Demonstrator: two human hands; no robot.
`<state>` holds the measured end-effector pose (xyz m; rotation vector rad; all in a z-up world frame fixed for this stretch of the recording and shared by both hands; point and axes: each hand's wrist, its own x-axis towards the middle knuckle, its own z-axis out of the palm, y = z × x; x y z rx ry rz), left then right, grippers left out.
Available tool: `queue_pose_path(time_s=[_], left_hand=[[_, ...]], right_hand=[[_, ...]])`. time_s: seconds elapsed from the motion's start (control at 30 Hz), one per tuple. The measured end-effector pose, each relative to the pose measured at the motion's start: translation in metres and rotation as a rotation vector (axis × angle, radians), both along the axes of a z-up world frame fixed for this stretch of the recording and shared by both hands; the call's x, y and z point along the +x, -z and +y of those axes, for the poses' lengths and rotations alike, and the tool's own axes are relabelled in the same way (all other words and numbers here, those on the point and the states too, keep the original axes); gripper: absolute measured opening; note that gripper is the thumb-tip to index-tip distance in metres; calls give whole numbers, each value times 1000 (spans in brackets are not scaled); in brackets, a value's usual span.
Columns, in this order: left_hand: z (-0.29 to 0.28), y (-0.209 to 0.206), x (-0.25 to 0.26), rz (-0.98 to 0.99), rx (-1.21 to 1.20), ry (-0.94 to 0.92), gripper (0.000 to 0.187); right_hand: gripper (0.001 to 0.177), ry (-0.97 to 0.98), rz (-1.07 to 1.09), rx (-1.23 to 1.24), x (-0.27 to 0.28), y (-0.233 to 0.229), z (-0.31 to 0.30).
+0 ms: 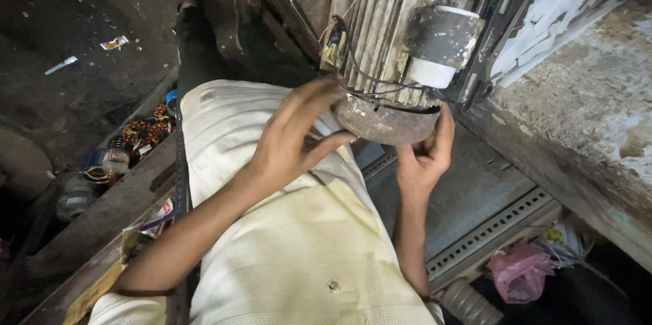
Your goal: The person disassembles a small electric motor, removes the fan housing, and uses a screwdriver to scrape debris from the fan blades. They then reassemble the fan housing onto the motor.
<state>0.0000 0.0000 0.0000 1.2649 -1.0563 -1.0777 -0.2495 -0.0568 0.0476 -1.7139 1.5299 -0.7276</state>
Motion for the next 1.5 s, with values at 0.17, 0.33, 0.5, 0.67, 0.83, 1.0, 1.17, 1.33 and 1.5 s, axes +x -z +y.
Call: queue_pose_path(time_s=[0.17,0.33,0.5,0.67,0.83,1.0,1.17,1.33,1.5], left_hand=[[-11,-13,6,-32,-142,-23,63],[-16,-13,10,-11,-148,-23,62],[-16,-8,10,-5,-155,-11,61],[-16,-6,8,35,-149,-15,61],[-16,-5,10,39,-152,-15,59],[-16,-5,9,72,-156,-10,59],[-17,-4,9,35,-156,-14,58],[-19,-3,10,30,-162,-3,58],[-17,-2,8,5,-164,2,61]], right_hand=[[70,-9,82,-52,6,-6,-3],[67,-33,78,-68,11,-9,-6],[67,-19,201,-88,13,-15,-4],[65,-4,105,-52,13,-16,-5],[65,-21,130,-55,17,-20,-7],[63,-17,171,-42,20,-25,-8],[63,-32,177,-59,26,-28,-11],[63,5,223,-33,28,-31,-12],[62,-53,172,-56,26,-34,-12]])
